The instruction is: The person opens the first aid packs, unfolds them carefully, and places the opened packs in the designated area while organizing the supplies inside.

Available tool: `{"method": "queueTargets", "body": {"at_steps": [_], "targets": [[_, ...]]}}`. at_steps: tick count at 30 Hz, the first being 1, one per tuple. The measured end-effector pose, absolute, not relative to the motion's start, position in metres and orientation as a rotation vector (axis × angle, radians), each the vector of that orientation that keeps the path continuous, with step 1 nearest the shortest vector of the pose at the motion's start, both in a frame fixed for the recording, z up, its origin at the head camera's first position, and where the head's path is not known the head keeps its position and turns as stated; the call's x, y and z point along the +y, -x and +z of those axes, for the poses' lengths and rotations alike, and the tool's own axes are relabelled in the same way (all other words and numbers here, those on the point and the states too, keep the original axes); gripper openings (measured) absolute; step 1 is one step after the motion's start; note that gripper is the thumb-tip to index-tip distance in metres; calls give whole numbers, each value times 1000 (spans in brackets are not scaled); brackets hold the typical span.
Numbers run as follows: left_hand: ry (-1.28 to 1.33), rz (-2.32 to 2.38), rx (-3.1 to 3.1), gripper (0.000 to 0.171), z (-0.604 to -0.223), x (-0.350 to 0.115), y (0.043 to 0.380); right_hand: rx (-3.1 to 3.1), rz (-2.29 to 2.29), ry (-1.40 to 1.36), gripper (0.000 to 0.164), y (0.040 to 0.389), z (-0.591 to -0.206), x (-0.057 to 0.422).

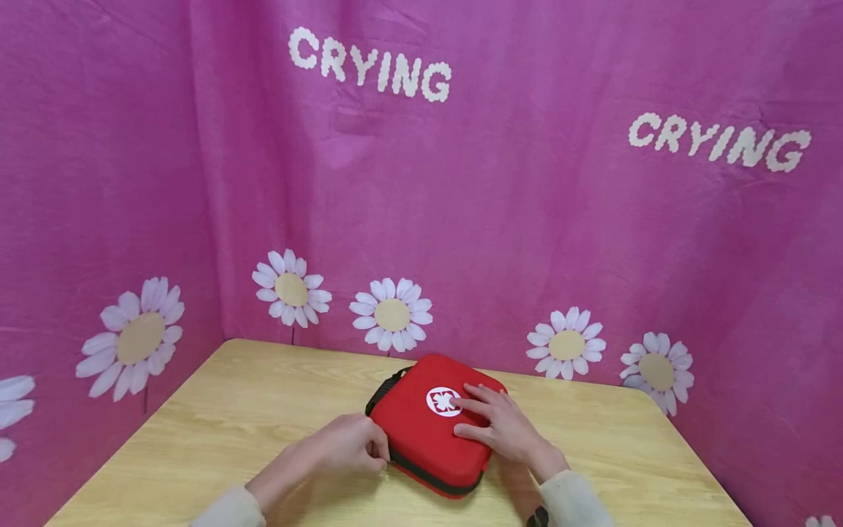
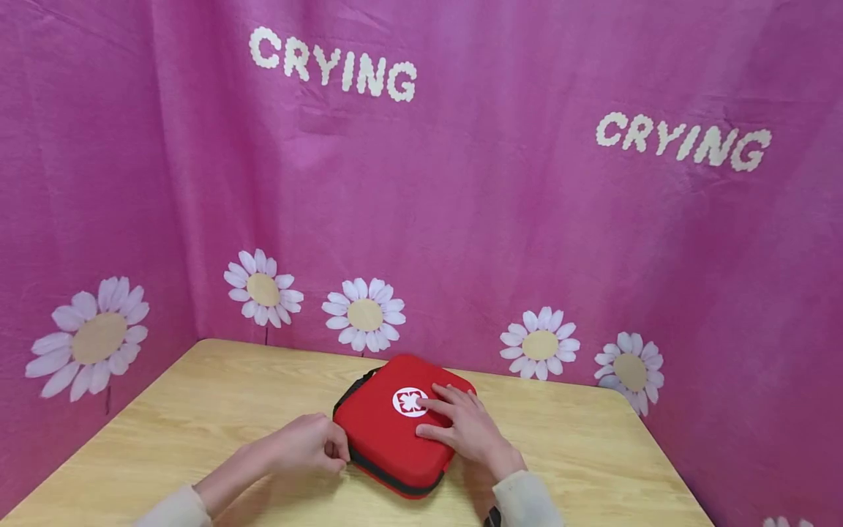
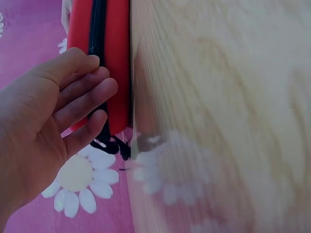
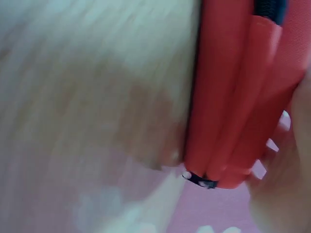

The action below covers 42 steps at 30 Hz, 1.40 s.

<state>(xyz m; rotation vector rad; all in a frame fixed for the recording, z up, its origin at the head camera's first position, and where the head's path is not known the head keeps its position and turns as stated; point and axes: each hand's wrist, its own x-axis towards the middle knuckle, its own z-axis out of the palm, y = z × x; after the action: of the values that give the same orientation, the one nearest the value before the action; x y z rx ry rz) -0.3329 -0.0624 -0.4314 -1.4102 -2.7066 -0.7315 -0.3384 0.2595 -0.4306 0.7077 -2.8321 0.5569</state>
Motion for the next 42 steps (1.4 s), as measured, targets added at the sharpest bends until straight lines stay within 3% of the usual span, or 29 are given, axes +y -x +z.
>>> {"method": "queueTargets", "body": {"at_steps": [8,16,21,35,42], "targets": [[1153,-628,-2686,13,-431,-77,348,-2824,312,-832,43,342,-399,262],[887,-583,-2689,13,-436,-86,359,-2840,547,-883,62,339,-415,268],[917,-626,-2722,12,-436,-86,356,-2850,596,-856,72,334,-425,270],[1218,-521,-2674,12,-429,-67,350,-2865,536,-618,73,350,-428,253],[1076,-530,-2687,13,-434,-68,351,-2910,398,-528,76,347,-427,248]]}}
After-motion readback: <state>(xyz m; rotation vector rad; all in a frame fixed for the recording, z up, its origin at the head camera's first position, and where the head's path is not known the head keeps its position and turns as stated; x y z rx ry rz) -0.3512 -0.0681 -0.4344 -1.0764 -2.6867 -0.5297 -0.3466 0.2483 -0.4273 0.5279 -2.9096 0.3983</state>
